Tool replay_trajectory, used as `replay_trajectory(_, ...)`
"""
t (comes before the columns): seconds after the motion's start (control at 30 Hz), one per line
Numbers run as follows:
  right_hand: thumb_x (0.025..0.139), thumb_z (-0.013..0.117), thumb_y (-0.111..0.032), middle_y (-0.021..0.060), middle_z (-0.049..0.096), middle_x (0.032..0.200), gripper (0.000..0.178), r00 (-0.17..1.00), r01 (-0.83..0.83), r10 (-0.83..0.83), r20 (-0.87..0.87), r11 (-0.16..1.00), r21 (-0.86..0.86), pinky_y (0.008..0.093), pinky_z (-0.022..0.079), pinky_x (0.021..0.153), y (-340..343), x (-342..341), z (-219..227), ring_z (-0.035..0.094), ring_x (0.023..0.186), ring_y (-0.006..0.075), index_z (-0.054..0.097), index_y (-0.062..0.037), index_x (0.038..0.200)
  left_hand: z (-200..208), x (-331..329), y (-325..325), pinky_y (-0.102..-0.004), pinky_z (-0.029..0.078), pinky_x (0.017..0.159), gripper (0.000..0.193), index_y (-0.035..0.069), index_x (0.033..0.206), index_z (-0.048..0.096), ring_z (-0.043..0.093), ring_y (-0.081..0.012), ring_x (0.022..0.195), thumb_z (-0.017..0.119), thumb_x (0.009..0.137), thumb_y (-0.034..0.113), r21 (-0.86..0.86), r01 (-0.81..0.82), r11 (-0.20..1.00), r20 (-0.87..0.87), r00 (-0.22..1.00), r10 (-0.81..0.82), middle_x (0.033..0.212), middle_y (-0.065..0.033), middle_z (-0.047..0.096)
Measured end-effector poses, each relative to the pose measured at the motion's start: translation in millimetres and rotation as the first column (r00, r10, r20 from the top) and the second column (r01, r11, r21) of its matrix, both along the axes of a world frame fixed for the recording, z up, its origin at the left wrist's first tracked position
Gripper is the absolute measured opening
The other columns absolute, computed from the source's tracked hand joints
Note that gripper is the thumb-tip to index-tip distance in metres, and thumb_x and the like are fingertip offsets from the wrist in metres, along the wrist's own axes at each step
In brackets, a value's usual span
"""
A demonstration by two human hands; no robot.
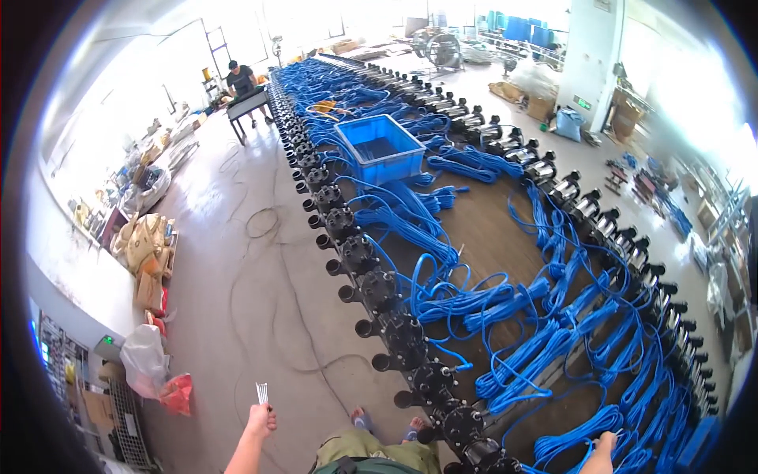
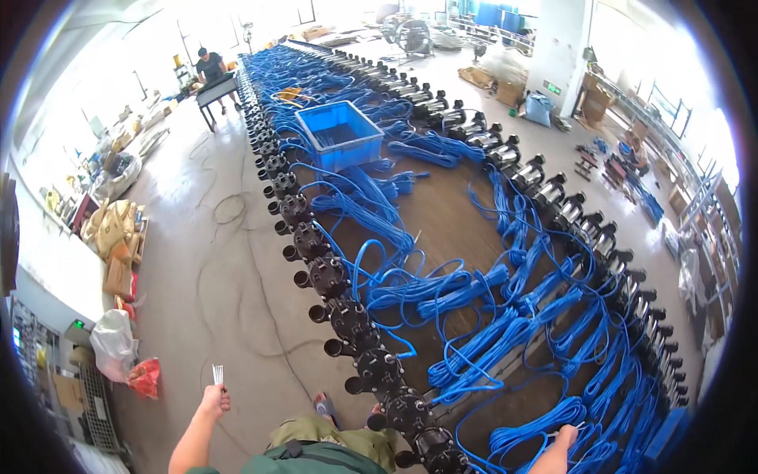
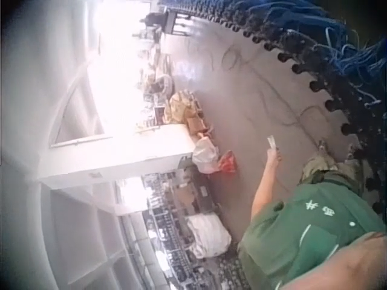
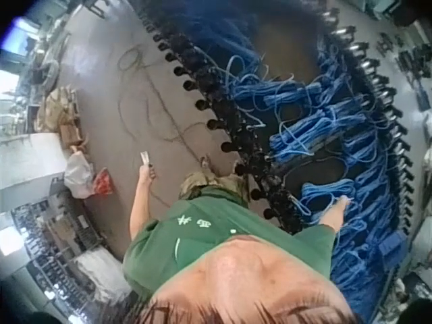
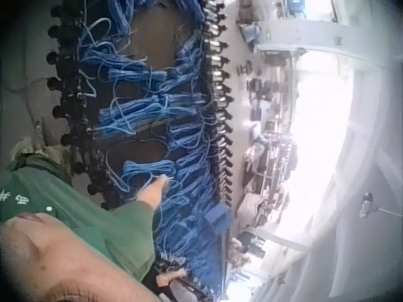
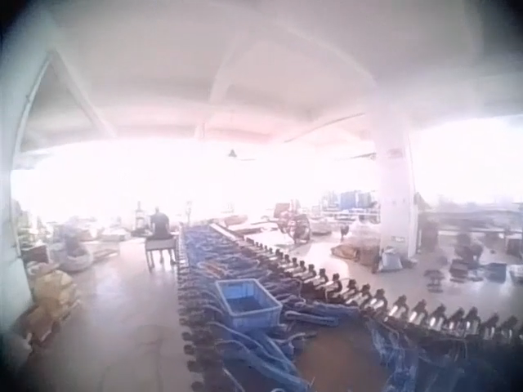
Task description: The person uses a pneumatic screwdriver to secure components onto a long line of water pumps, handling small metal rods and securing them into the pump housings.
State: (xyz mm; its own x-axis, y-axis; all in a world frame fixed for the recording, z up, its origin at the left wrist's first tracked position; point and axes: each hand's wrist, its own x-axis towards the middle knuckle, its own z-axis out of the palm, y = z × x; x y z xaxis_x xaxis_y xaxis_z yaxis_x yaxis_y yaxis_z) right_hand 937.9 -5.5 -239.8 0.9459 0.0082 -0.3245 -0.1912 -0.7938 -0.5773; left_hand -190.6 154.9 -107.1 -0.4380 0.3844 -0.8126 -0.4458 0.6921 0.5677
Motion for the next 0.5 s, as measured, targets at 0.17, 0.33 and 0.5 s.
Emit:
replay_trajectory(0.17, 0.106, 0.040, -0.032, 0.0320, 0.066, 0.112, 0.047, 0.803, -0.059, 0.228, 0.550, 0.949, -0.309, 0.0526, 0.053, 0.088, 72.5, 34.0, 91.4, 0.065, 0.104, 0.0459, 0.067, 0.0058, 0.108, 30.8, -14.0, 100.1, -0.0260, 0.019, 0.037, 0.029, 0.011, 0.089, 0.047, 0.027, -0.0088, 0.042, 0.044, 0.101, 0.037, 0.061, -0.161, 0.985, 0.245, 0.959, 0.141, 0.057, 0.0015, 0.035)
replay_trajectory(0.33, 0.102, 0.052, -0.039, 0.0114, 0.064, 0.079, 0.042, 0.786, -0.417, 0.235, 0.572, 0.884, 0.210, 0.0344, 0.047, 0.054, 273.2, -108.9, 221.3, 0.058, 0.062, 0.0251, 0.068, -0.0004, 0.105, 158.3, 36.5, 232.5, -0.0235, 0.022, 0.040, 0.028, 0.011, 0.092, 0.050, 0.033, -0.0075, 0.046, 0.041, 0.104, 0.035, 0.523, 0.058, 0.850, 0.166, 0.972, -0.168, 0.065, 0.0011, 0.042)
replay_trajectory(0.5, 0.096, 0.063, -0.023, -0.0081, 0.043, 0.064, 0.017, 0.664, -0.668, 0.677, 0.318, 0.346, 0.659, 0.0193, 0.024, 0.040, 402.0, -514.0, 459.2, 0.033, 0.047, 0.0007, 0.066, -0.0075, 0.090, 235.5, 116.3, 359.2, -0.0233, 0.027, 0.042, 0.032, 0.008, 0.099, 0.052, 0.031, -0.0073, 0.051, 0.044, 0.107, 0.039, 0.788, 0.291, 0.542, 0.229, 0.680, -0.697, 0.071, 0.0003, 0.040)
